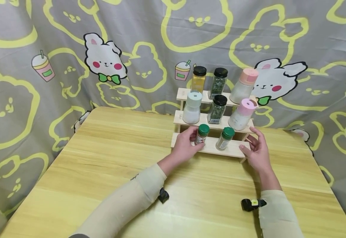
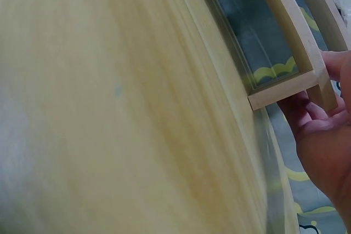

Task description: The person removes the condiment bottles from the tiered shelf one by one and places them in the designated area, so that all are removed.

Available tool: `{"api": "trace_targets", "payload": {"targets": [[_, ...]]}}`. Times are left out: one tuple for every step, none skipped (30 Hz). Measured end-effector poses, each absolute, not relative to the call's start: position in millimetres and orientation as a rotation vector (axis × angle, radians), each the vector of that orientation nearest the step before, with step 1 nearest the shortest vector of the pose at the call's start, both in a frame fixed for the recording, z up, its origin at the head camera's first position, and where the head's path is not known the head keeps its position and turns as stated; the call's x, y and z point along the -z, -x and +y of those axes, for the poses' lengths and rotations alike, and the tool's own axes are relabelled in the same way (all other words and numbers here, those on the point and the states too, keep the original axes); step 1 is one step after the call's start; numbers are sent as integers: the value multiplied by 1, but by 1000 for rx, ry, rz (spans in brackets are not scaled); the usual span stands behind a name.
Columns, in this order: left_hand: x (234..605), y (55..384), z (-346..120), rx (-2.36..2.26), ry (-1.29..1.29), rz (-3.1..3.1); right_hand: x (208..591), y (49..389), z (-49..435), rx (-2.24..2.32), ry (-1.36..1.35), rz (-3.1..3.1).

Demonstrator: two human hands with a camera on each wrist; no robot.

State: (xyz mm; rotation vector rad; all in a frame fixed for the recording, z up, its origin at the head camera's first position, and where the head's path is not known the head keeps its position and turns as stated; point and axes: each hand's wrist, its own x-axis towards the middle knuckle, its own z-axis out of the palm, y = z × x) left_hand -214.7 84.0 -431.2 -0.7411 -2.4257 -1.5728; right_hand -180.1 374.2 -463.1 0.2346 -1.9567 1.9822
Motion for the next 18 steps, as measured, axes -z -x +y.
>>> {"api": "trace_targets", "payload": {"targets": [[431, 215, 84, 1565, 743, -2427, 463, 180, 374, -1988, -234, -1955], [431, 215, 83, 1559, 745, -2427, 462, 179, 373, -1992, -233, -1955], [431, 215, 83, 1557, 745, -2426, 462, 179, 373, -1997, -231, -1953], [431, 214, 83, 1557, 743, -2426, 462, 178, 372, -2003, -230, -1951], [431, 214, 82, 1558, 739, -2425, 462, 178, 372, -2004, -229, -1951], [431, 214, 81, 1563, 737, -2421, 462, 178, 371, -2005, -226, -1952], [430, 214, 81, 1569, 735, -2416, 462, 178, 371, -2010, -227, -1948], [430, 214, 80, 1580, 734, -2409, 462, 178, 371, -2012, -230, -1946], [430, 214, 79, 1590, 733, -2402, 462, 178, 371, -2016, -236, -1940], [429, 213, 78, 1595, 733, -2396, 462, 179, 371, -2022, -245, -1933], [428, 212, 77, 1603, 735, -2388, 463, 179, 371, -2030, -255, -1924], [428, 212, 76, 1607, 737, -2381, 463, 179, 371, -2040, -267, -1914], [427, 211, 76, 1609, 739, -2376, 464, 179, 371, -2047, -278, -1907], [426, 210, 75, 1612, 741, -2371, 464, 179, 372, -2051, -285, -1901], [425, 209, 74, 1614, 741, -2367, 464, 179, 372, -2055, -290, -1897], [424, 208, 73, 1622, 741, -2360, 465, 179, 372, -2055, -291, -1897], [422, 206, 71, 1626, 737, -2358, 465, 179, 373, -2052, -290, -1902], [421, 205, 70, 1625, 731, -2359, 465, 179, 373, -2049, -288, -1906]]}}
